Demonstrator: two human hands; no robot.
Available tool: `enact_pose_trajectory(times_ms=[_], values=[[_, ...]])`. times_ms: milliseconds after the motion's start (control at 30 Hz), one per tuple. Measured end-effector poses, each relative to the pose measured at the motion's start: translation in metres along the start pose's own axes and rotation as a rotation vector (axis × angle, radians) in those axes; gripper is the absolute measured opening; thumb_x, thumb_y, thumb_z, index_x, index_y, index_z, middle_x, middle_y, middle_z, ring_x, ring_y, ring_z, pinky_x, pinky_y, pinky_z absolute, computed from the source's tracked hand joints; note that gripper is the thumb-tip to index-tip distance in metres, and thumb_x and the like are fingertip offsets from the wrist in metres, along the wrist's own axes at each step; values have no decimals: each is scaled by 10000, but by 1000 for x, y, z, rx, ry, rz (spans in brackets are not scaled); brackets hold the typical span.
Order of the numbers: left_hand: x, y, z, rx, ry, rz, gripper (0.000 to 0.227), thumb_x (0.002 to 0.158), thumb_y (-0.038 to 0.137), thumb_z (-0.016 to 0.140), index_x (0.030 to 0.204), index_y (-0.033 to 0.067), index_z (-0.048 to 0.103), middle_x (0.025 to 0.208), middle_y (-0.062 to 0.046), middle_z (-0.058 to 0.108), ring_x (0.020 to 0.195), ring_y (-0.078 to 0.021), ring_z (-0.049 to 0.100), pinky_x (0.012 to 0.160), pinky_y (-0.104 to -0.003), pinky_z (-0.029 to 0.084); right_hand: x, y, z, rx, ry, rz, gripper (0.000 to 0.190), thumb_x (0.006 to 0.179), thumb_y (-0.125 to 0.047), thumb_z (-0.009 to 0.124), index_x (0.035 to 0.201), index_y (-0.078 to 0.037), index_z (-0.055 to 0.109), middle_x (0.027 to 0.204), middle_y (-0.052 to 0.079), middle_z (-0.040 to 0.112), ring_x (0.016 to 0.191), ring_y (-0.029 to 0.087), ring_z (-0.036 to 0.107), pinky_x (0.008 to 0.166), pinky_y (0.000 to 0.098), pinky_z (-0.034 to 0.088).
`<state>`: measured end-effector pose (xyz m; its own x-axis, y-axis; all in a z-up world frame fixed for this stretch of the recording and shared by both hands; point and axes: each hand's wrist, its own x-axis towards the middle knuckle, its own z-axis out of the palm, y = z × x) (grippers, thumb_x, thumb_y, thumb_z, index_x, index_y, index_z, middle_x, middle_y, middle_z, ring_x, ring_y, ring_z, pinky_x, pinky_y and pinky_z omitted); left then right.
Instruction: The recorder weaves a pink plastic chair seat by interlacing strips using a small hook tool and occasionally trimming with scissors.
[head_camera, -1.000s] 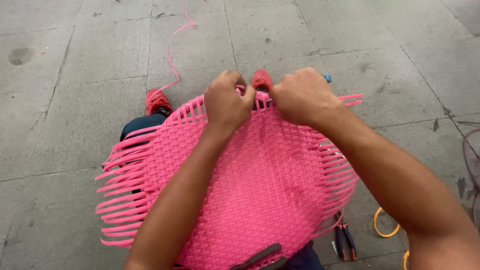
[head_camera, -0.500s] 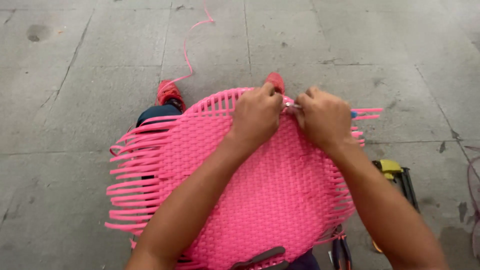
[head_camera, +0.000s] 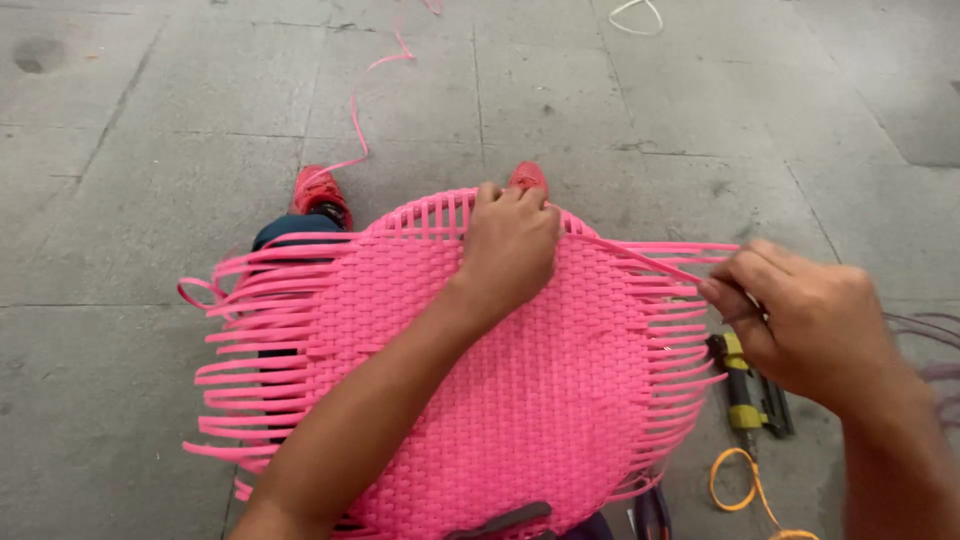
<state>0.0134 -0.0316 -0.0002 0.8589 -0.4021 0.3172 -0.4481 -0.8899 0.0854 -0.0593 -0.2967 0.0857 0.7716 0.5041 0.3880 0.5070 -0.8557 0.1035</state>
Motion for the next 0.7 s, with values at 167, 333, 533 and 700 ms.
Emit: enact_pose_trajectory(times_ms=[167,333,533,700], values=[[-2,3,11,-1084,300,269,269,1056,294,630,1008,63,760,944,-56,734,900,-159,691,814,-337,532,30,10,4,342,88,50,204,973,-286,724,956,-85,695,837,67,677,643,213,634,557,334,500],[12,-6,5,-1107,335,-94,332,1002,315,682,851,22,724,666,-50,615,621,-116,502,573,-322,422,77,12,58,108,-146,1,272,916,-336,669,1048,-109,738,884,74,742,806,314,706,650,457,536],[17,-11,10,-1144,363,-162,358,1015,324,651,834,15,673,658,-39,605,610,-104,512,554,-329,433,96,4,85,-161,-239,-137,190,917,-287,635,843,-188,780,869,40,738,825,284,718,671,460,558],[22,-12,15,-940,377,-306,325,954,302,663,813,9,675,689,-114,676,601,-212,636,599,-390,488,101,-1,86,-255,-225,-181,181,864,-262,661,755,-185,784,829,39,731,783,285,715,641,454,564]])
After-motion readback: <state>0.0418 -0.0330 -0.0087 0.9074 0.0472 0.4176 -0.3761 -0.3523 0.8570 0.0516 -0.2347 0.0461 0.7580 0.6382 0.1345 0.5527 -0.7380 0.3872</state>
